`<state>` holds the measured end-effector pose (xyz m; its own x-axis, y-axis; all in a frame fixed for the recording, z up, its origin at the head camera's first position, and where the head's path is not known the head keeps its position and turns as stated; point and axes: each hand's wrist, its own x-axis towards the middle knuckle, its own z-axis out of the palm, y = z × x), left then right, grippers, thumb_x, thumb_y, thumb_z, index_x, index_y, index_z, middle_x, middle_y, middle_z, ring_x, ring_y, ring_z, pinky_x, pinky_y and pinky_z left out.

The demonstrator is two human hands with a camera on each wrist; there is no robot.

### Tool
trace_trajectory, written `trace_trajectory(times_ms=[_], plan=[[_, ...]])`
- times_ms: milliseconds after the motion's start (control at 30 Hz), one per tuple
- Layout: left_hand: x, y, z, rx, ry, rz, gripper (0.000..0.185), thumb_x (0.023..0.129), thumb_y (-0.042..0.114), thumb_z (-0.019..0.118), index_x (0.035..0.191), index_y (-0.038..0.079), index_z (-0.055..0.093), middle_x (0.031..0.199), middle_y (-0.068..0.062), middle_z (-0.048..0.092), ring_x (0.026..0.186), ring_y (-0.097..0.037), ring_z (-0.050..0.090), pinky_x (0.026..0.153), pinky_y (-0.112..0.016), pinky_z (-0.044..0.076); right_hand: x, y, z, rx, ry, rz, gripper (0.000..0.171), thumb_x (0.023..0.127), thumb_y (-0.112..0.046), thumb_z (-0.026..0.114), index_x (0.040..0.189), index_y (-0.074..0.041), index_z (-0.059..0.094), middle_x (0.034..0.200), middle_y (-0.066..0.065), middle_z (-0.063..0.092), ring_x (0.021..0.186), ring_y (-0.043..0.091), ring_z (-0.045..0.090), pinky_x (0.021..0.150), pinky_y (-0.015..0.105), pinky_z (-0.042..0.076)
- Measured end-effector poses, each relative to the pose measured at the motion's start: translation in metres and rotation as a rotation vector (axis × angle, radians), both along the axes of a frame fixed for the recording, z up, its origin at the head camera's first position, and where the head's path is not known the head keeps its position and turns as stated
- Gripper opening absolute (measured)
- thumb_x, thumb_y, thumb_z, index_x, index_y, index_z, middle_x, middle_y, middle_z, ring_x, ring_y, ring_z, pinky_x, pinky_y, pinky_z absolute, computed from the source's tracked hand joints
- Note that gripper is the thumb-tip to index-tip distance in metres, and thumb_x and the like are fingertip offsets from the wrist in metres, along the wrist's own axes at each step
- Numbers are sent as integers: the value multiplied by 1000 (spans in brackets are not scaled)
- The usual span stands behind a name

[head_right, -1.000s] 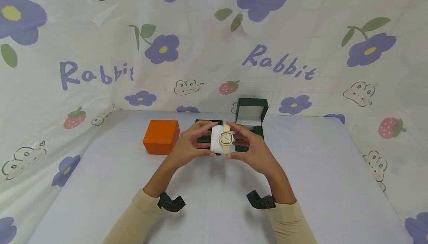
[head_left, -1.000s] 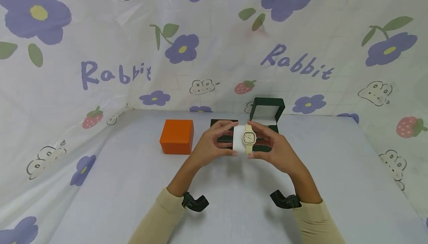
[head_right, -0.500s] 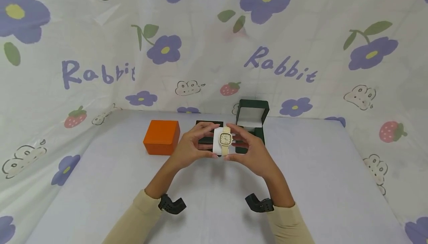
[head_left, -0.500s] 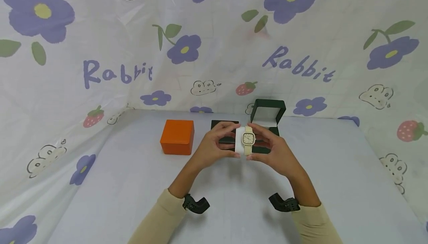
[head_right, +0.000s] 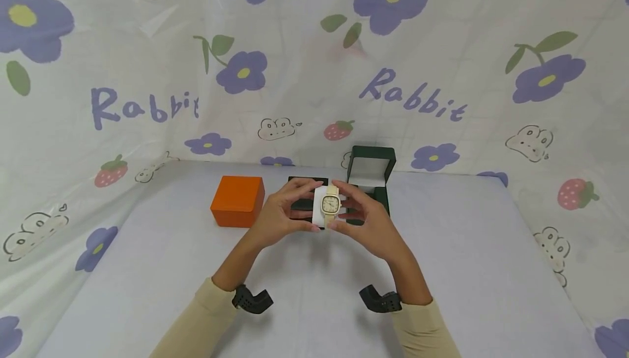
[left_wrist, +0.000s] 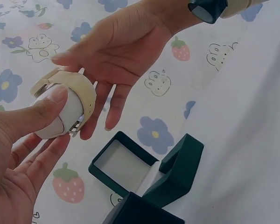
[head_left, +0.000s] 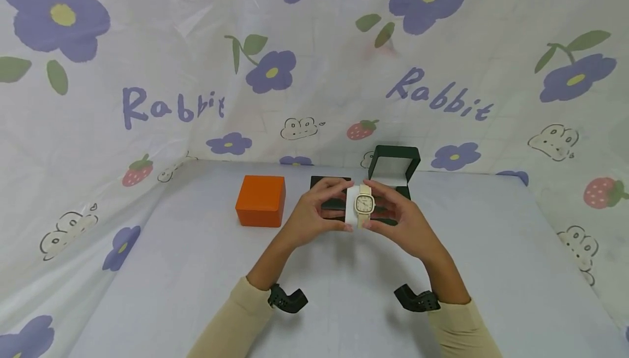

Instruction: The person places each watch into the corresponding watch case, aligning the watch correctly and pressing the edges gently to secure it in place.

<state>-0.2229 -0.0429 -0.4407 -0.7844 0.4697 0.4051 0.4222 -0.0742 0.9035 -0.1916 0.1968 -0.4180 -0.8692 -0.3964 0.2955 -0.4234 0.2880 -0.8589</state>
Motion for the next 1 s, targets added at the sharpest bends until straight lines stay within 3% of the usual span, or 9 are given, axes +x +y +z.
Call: trace_trajectory(times_ms=[133,400,633,1000], plan=[[-1,-1,0,7,7,-2,82,73,-7,87,147,6,54,141,-2,47,123,-25,56,90,-37,59,0,-3,0,-33,5,-21,74,88,-5,79,153,-20,47,140,6,57,117,25,64,95,49,56],[-1,-1,-1,5,16,-8,81,74,-6,87,147,9,55,142,-3,47,122,-25,55,90,-37,59,2,-8,-1,-48,-26,-48,76,85,-7,83,151,-26,50,141,4,55,119,24,63,98,40,56],[0,1,-1,11,39,-5,83,73,-7,87,147,8,54,143,-4,46,124,-26,55,90,-36,59,1,-9,-1,-69,-7,-42,76,84,-4,83,150,-24,51,141,3,56,117,23,63,96,30,56],[2,2,-1,14,72,3,80,73,-7,87,146,8,56,144,-2,46,125,-24,53,92,-36,58,0,-9,-2,-110,-23,-29,71,86,-3,81,149,-19,52,141,4,55,114,27,64,93,28,57]])
